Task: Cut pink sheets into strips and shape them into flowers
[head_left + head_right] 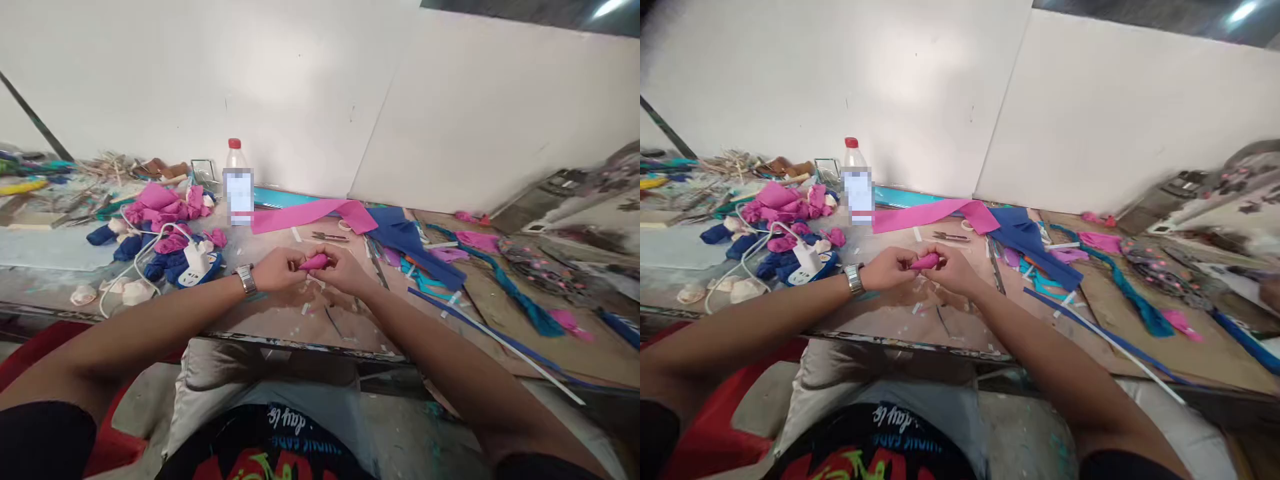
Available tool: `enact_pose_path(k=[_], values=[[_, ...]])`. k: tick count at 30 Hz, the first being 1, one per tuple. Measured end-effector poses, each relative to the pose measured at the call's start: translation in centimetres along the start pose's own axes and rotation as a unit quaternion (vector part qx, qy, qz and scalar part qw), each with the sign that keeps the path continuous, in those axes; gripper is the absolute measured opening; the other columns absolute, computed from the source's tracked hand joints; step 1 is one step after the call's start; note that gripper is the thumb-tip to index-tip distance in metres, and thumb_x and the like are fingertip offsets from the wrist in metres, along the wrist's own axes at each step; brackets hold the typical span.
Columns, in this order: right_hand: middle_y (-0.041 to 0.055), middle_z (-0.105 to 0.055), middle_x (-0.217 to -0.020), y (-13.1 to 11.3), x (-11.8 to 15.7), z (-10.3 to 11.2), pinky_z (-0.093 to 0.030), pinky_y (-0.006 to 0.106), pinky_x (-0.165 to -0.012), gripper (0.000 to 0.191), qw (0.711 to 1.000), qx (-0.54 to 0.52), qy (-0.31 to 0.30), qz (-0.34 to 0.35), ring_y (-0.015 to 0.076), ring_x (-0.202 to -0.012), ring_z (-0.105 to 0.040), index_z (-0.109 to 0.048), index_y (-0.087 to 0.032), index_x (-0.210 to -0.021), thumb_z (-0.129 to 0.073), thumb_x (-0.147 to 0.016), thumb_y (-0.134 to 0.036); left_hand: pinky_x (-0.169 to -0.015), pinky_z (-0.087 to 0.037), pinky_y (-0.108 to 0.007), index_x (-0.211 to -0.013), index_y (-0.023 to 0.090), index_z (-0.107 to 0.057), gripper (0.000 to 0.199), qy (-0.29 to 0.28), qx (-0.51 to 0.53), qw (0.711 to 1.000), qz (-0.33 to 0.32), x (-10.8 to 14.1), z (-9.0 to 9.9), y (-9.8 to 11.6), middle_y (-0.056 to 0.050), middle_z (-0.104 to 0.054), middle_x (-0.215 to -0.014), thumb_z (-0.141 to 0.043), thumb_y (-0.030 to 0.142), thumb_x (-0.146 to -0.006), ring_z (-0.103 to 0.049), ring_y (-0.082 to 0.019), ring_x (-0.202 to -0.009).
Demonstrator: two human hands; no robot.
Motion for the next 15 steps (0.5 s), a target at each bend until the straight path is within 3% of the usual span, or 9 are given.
enact_pose_path(k=[6,10,15], values=[[0.0024,-0.068,-0.095,-0.6,0.1,0.2,-0.046,0.030,-0.078,0.017,0.999,0.038,0.021,-0.001,0.0179,-0.087,-0.061,-0.068,-0.019,-0.097,-0.067,-0.080,-0.023,-0.063,-0.035,-0.026,-0.073,0.016,-0.063,0.013,0.054,-0.044,0.998,-0.005,-0.1,0.4,0.4,0.003,-0.058,-0.067,-0.059,0.025,-0.082,-0.049,-0.011,-0.065],[-0.0004,-0.063,-0.083,-0.2,0.1,0.1,-0.043,0.027,-0.068,0.014,0.999,0.011,0.030,-0.028,0.0144,-0.075,-0.056,-0.065,-0.019,-0.089,-0.070,-0.080,-0.027,-0.068,-0.040,-0.027,-0.079,0.016,-0.067,0.012,0.091,-0.042,0.995,-0.021,-0.2,0.5,0.3,-0.001,-0.066,-0.077,-0.062,0.026,-0.084,-0.055,-0.013,-0.071],[-0.0011,-0.062,-0.079,0.5,0.1,-0.1,-0.041,0.025,-0.061,0.024,0.998,0.000,0.029,-0.050,0.0116,-0.067,-0.052,-0.063,-0.018,-0.084,-0.076,-0.078,-0.037,-0.068,-0.042,-0.028,-0.082,0.017,-0.070,0.014,0.094,-0.035,0.995,-0.019,-0.3,0.5,0.2,-0.002,-0.069,-0.081,-0.062,0.028,-0.085,-0.056,-0.014,-0.072]])
Point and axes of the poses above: each hand's wrist, its own x-axis away from the middle knuckle, its own z-axis out of the back of the hand, y = z × x, the point moved 3 cm from there along -x, towards the middle knuckle
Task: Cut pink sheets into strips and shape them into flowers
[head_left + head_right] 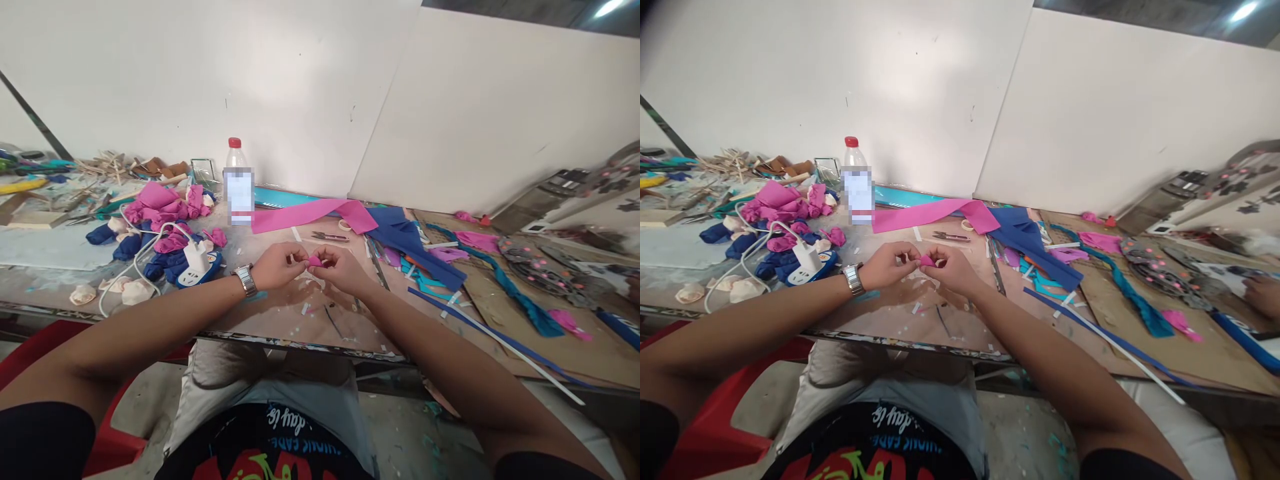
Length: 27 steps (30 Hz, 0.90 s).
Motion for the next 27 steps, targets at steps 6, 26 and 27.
enact_pose_path(k=[6,26,27], values=[[0.0018,-0.068,-0.081,0.04,0.04,0.05,-0.046,0.027,-0.064,0.025,1.000,0.020,0.007,0.012,0.0141,-0.070,-0.058,-0.069,-0.018,-0.085,-0.069,-0.086,-0.043,-0.068,-0.043,-0.028,-0.076,0.016,-0.068,0.015,-0.011,-0.003,1.000,0.009,0.00,0.07,0.34,-0.001,-0.068,-0.076,-0.061,0.027,-0.085,-0.056,-0.014,-0.070],[0.0032,-0.070,-0.079,-0.57,-0.05,0.73,-0.048,0.029,-0.065,0.022,0.997,0.020,0.071,0.038,0.0155,-0.071,-0.062,-0.070,-0.018,-0.083,-0.072,-0.084,-0.040,-0.059,-0.037,-0.024,-0.080,0.014,-0.076,0.032,-0.016,0.048,0.998,0.032,0.10,0.16,0.39,-0.001,-0.065,-0.068,-0.060,0.040,-0.090,-0.049,-0.010,-0.059],[0.0032,-0.070,-0.079,-0.61,-0.01,0.74,-0.048,0.029,-0.065,0.021,0.996,0.033,0.073,0.047,0.0155,-0.071,-0.062,-0.070,-0.018,-0.083,-0.071,-0.085,-0.039,-0.058,-0.036,-0.024,-0.079,0.014,-0.075,0.033,-0.016,0.051,0.998,0.033,0.10,0.17,0.38,-0.001,-0.064,-0.066,-0.060,0.041,-0.090,-0.048,-0.010,-0.059]])
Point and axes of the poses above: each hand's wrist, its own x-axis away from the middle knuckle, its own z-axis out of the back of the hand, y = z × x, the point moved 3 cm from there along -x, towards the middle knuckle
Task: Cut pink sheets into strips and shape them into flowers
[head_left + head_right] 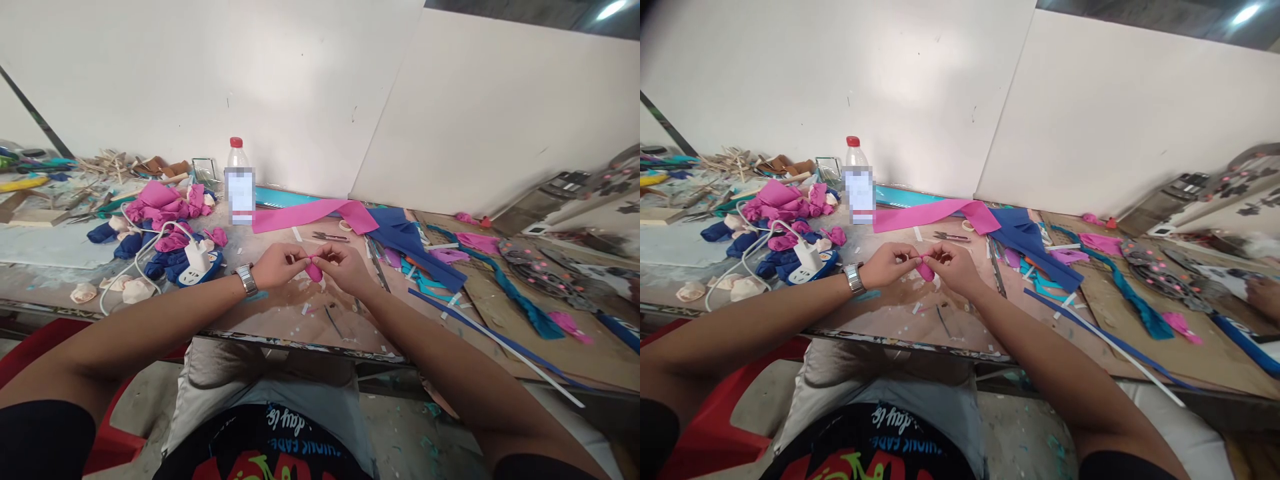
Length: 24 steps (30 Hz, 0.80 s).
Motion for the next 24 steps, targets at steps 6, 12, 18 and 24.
enact_pose_path(k=[6,12,18,24], values=[[0.0032,-0.072,-0.082,-0.7,0.3,0.1,-0.048,0.032,-0.071,0.015,0.995,0.073,0.000,0.067,0.0171,-0.076,-0.062,-0.072,-0.021,-0.087,-0.069,-0.088,-0.036,-0.060,-0.038,-0.024,-0.076,0.013,-0.072,0.033,0.004,0.023,1.000,0.007,-0.1,0.1,-0.2,0.000,-0.062,-0.067,-0.060,0.040,-0.090,-0.048,-0.010,-0.061],[0.0045,-0.072,-0.085,-1.5,0.3,0.4,-0.049,0.035,-0.075,0.017,0.990,0.086,-0.010,0.115,0.0192,-0.079,-0.062,-0.073,-0.023,-0.089,-0.065,-0.091,-0.038,-0.062,-0.040,-0.025,-0.080,0.013,-0.071,0.039,0.008,0.043,0.999,0.008,-0.1,0.0,-0.5,-0.003,-0.067,-0.073,-0.058,0.048,-0.093,-0.050,-0.012,-0.062],[0.0043,-0.071,-0.082,-1.4,0.1,0.5,-0.048,0.033,-0.070,0.016,0.991,0.075,0.002,0.115,0.0180,-0.075,-0.061,-0.071,-0.022,-0.086,-0.066,-0.090,-0.036,-0.061,-0.039,-0.025,-0.082,0.013,-0.070,0.043,0.003,0.071,0.997,-0.007,-0.1,-0.1,-0.5,-0.003,-0.067,-0.075,-0.056,0.052,-0.095,-0.050,-0.011,-0.063],[0.0034,-0.070,-0.079,-1.0,0.2,0.4,-0.047,0.032,-0.069,0.019,0.993,0.070,0.006,0.093,0.0166,-0.072,-0.059,-0.070,-0.021,-0.082,-0.069,-0.088,-0.039,-0.065,-0.042,-0.026,-0.086,0.015,-0.074,0.039,0.010,0.029,0.999,-0.029,-0.1,0.0,-0.4,-0.004,-0.071,-0.081,-0.057,0.049,-0.096,-0.055,-0.013,-0.068]])
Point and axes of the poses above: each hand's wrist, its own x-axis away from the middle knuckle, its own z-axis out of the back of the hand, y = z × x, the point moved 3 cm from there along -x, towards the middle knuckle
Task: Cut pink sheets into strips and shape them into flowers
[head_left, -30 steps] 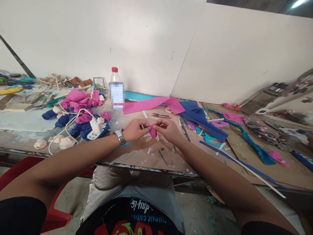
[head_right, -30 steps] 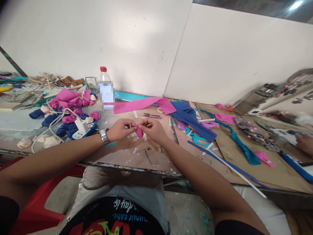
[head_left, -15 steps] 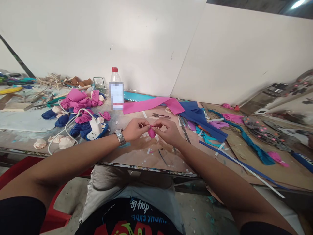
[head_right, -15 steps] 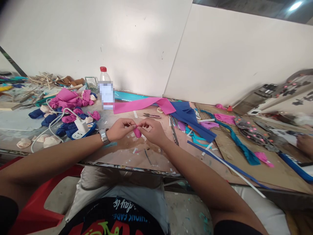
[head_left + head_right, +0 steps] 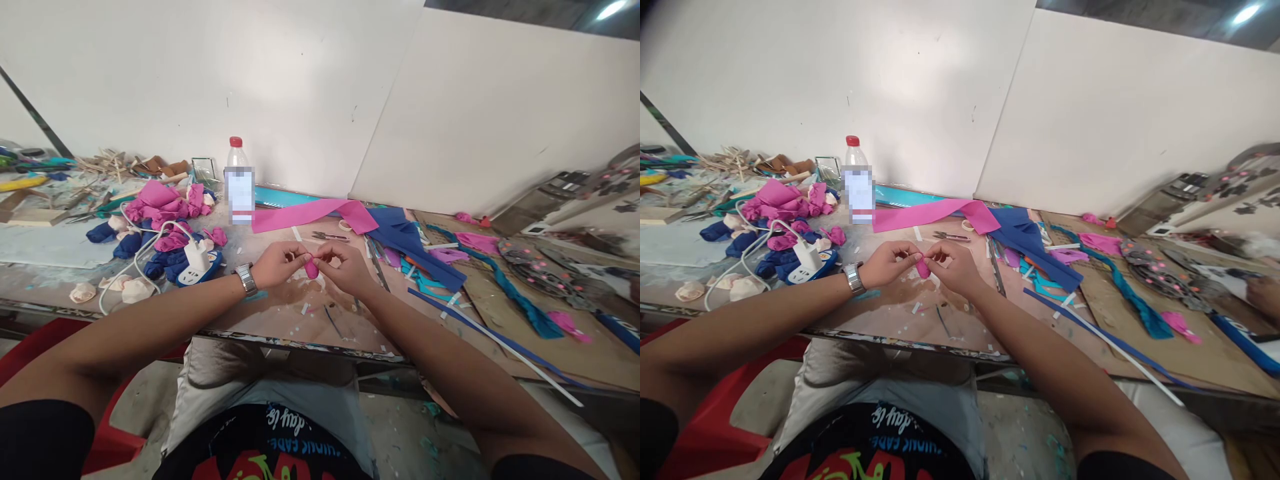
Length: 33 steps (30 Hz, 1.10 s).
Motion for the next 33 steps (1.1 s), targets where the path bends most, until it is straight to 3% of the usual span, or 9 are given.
enact_pose_path(k=[12,16,26,33], values=[[0.0060,-0.074,-0.087,0.20,0.18,-0.42,-0.048,0.031,-0.067,0.031,0.997,-0.041,-0.036,-0.053,0.0178,-0.075,-0.062,-0.072,-0.021,-0.093,-0.065,-0.090,-0.051,-0.065,-0.043,-0.025,-0.083,0.017,-0.074,0.033,-0.002,-0.037,0.999,-0.036,0.09,0.13,0.80,-0.004,-0.071,-0.080,-0.059,0.045,-0.095,-0.057,-0.013,-0.069],[0.0048,-0.075,-0.083,0.27,0.18,-0.39,-0.047,0.030,-0.065,0.038,0.994,-0.050,-0.057,-0.081,0.0167,-0.070,-0.061,-0.074,-0.021,-0.099,-0.063,-0.091,-0.056,-0.065,-0.043,-0.026,-0.086,0.016,-0.072,0.036,0.001,-0.035,0.999,-0.018,0.12,0.02,0.48,-0.004,-0.071,-0.082,-0.056,0.047,-0.096,-0.057,-0.013,-0.069],[0.0029,-0.072,-0.079,0.34,0.02,-0.12,-0.042,0.028,-0.062,0.028,0.996,-0.004,-0.040,-0.074,0.0145,-0.067,-0.055,-0.075,-0.020,-0.087,-0.067,-0.089,-0.046,-0.065,-0.045,-0.025,-0.086,0.015,-0.069,0.037,0.000,0.021,1.000,0.014,0.04,-0.30,-0.05,-0.004,-0.071,-0.080,-0.063,0.051,-0.092,-0.060,-0.014,-0.070],[0.0035,-0.073,-0.083,0.75,0.09,-0.65,-0.048,0.029,-0.069,0.025,0.990,-0.091,-0.046,-0.100,0.0168,-0.074,-0.062,-0.070,-0.020,-0.087,-0.066,-0.089,-0.044,-0.071,-0.050,-0.028,-0.087,0.016,-0.066,0.037,0.003,0.028,1.000,0.003,0.04,-0.46,-0.17,-0.005,-0.071,-0.086,-0.066,0.053,-0.089,-0.063,-0.015,-0.076]])
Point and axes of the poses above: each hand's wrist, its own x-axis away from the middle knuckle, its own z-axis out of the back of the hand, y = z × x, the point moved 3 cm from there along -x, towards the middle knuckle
